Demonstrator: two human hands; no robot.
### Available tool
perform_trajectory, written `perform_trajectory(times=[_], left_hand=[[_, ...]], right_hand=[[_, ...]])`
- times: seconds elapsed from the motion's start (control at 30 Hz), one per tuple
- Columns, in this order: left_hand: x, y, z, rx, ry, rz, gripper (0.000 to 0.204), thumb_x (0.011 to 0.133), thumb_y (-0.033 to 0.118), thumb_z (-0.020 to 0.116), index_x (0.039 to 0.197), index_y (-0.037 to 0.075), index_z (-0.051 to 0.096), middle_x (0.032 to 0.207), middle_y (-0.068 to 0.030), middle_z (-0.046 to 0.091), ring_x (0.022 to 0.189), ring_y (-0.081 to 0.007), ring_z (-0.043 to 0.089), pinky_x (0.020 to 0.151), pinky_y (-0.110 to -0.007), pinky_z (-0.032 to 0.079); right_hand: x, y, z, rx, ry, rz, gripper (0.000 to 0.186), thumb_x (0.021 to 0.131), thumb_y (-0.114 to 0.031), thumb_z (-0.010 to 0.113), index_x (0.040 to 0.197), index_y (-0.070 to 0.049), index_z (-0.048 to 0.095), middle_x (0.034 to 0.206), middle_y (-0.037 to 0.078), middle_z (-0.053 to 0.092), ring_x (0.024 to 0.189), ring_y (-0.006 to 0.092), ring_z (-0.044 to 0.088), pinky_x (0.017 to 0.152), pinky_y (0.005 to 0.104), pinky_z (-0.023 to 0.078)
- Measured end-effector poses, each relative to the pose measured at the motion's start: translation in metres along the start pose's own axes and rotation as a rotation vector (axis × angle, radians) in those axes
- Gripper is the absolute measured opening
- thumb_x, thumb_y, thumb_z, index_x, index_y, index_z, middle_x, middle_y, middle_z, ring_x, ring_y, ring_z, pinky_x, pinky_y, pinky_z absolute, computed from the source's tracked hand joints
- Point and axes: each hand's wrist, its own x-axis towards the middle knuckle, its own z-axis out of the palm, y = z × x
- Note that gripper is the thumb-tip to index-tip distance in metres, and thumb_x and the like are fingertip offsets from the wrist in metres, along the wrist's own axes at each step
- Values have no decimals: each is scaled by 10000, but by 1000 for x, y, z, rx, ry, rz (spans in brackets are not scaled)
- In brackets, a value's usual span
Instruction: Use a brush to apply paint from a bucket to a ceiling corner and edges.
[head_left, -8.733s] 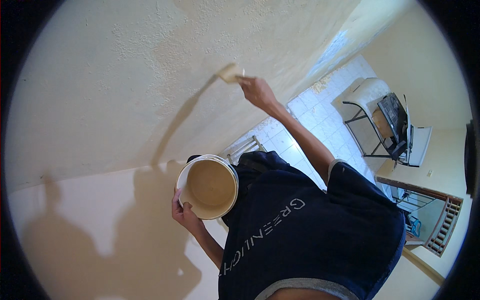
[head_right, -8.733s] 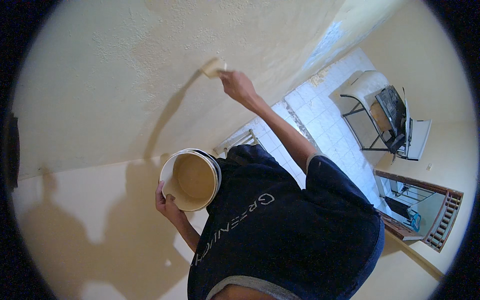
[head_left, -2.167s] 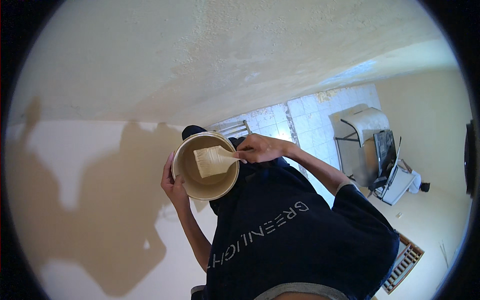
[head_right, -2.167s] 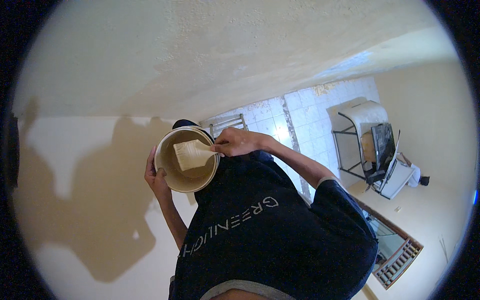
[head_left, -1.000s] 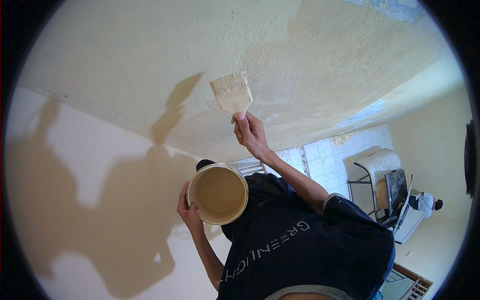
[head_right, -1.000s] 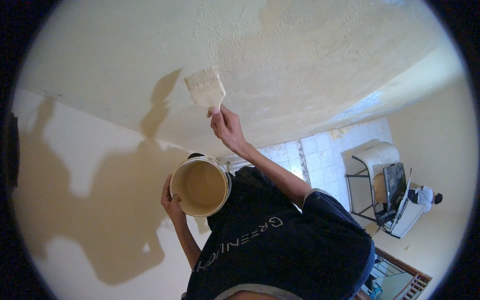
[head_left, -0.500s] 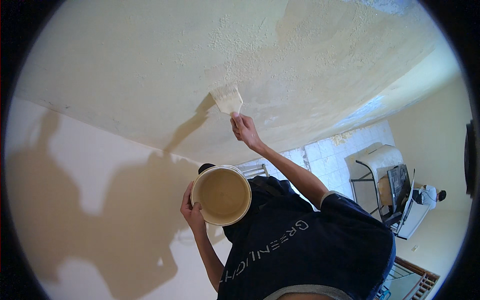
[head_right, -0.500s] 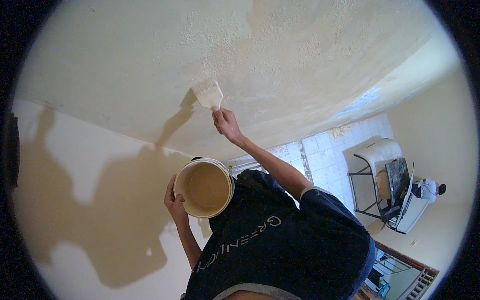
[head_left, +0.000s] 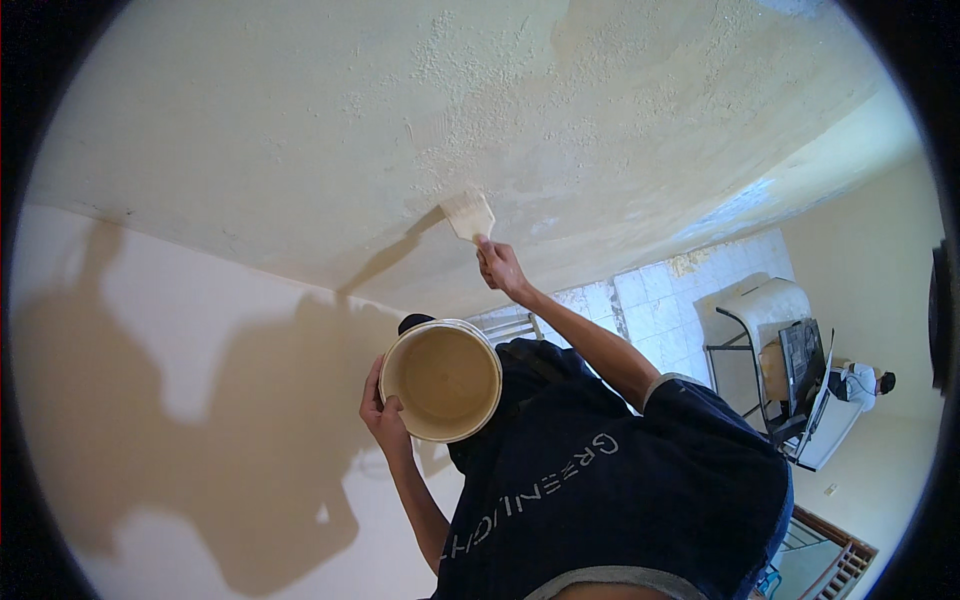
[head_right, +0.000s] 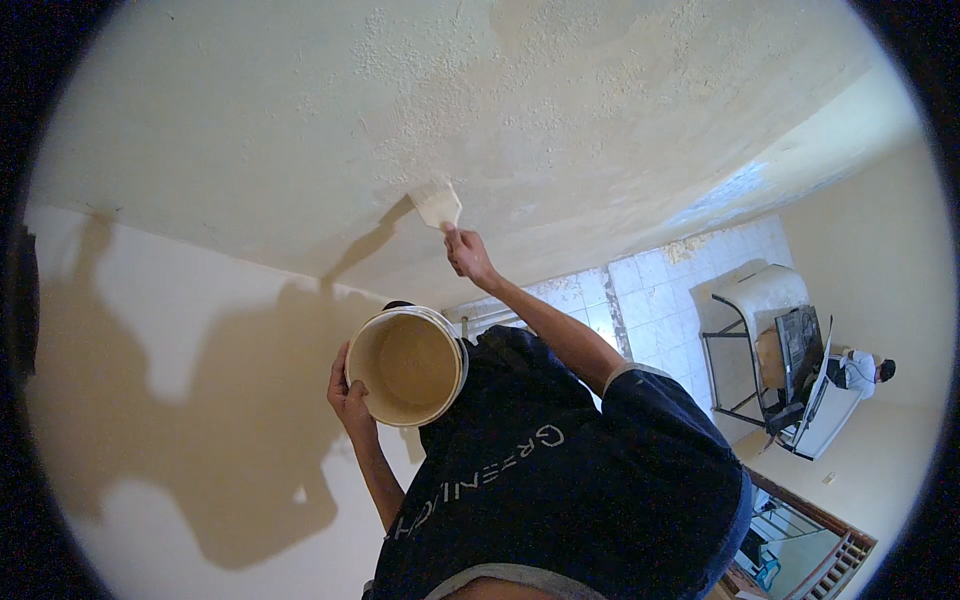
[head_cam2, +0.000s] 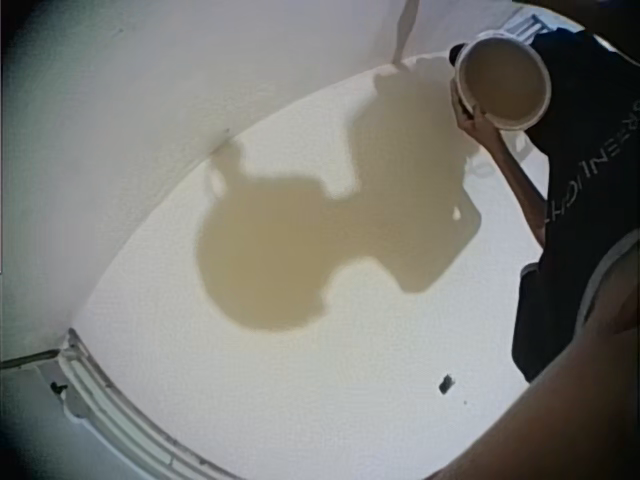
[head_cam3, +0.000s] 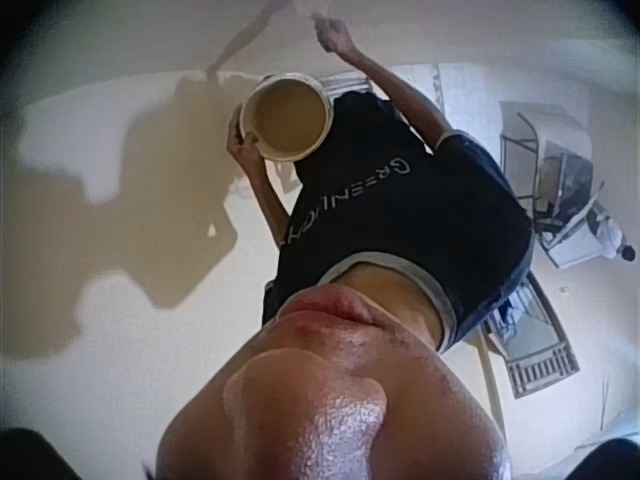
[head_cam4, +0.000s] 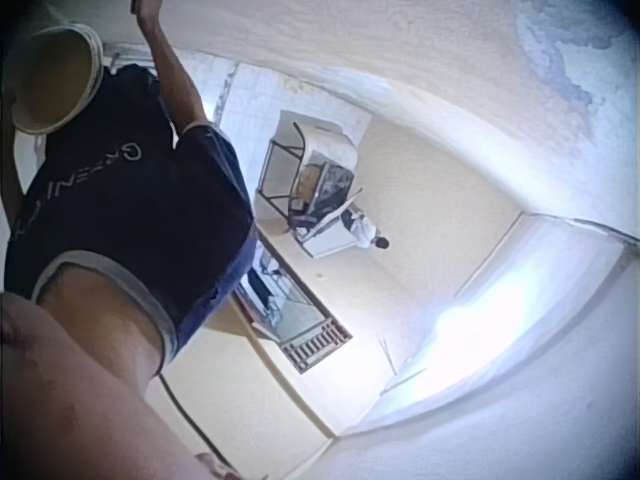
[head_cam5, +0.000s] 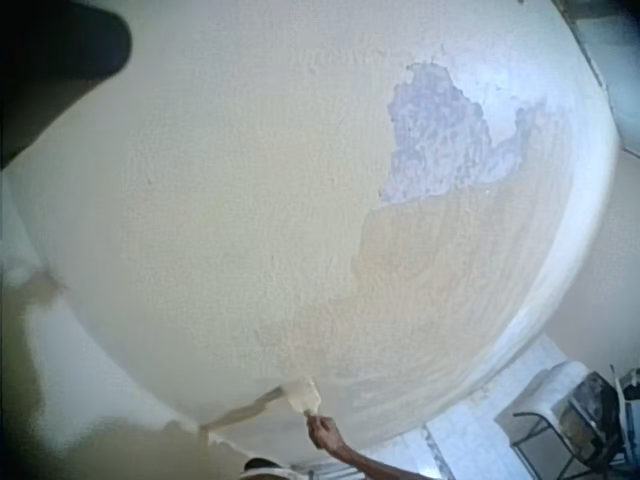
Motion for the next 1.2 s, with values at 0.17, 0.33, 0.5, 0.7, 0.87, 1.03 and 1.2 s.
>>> perform_trajectory(times=[0.17, 0.33, 0.5, 0.7, 0.87, 1.03, 1.2], left_hand=[[-4, -2, -4, 25, 36, 9, 682, 609, -60, 396, 1275, -71, 541, 1255, -189, 591, 1196, -271, 551, 1064, -372, 386], [-4, -3, -3, 13, 34, -17, 671, 619, -59, 401, 1274, -69, 543, 1276, -178, 581, 1196, -267, 552, 1050, -364, 399], [-4, -5, -3, -39, 25, -25, 676, 623, -72, 393, 1283, -66, 538, 1279, -177, 579, 1207, -260, 544, 1051, -360, 394], [-4, -9, -3, -8, 40, 0, 686, 616, -84, 388, 1286, -67, 535, 1277, -188, 578, 1217, -262, 536, 1057, -360, 388], [-5, 0, 0, 3, 60, 5, 685, 614, -80, 390, 1283, -72, 534, 1272, -188, 580, 1222, -262, 530, 1063, -354, 379], [-6, 11, 3, 46, -18, 9, 689, 613, -79, 390, 1286, -69, 533, 1268, -188, 582, 1214, -262, 536, 1063, -352, 381], [-5, 4, 0, 17, 31, 13, 692, 611, -74, 393, 1288, -60, 536, 1259, -184, 588, 1192, -259, 551, 1051, -351, 394]], right_hand=[[-11, -16, 7, -69, 43, -103, 498, 1009, -471, 409, 662, -116, 438, 517, -57, 369, 415, 53, 339, 366, 242, 278], [28, -64, 12, -32, -3, -324, 510, 1003, -483, 423, 668, -99, 435, 542, -49, 384, 455, 53, 353, 400, 243, 292], [27, 11, -3, -181, 49, -120, 580, 991, -527, 410, 606, -93, 427, 507, -29, 396, 455, 65, 386, 398, 256, 309], [1, 26, 4, -224, 74, -29, 611, 996, -523, 397, 607, -55, 457, 525, -21, 396, 494, 77, 391, 439, 283, 337], [37, -32, 34, -147, -21, -465, 613, 1001, -503, 400, 639, -14, 478, 542, 8, 411, 534, 100, 411, 468, 326, 355], [37, 18, 32, -367, 69, -295, 614, 1007, -477, 397, 654, 17, 484, 547, 51, 415, 534, 121, 409, 477, 364, 360], [-4, 44, 23, -335, 84, -127, 579, 1006, -480, 400, 641, -33, 453, 527, 3, 397, 469, 87, 378, 418, 303, 322]])
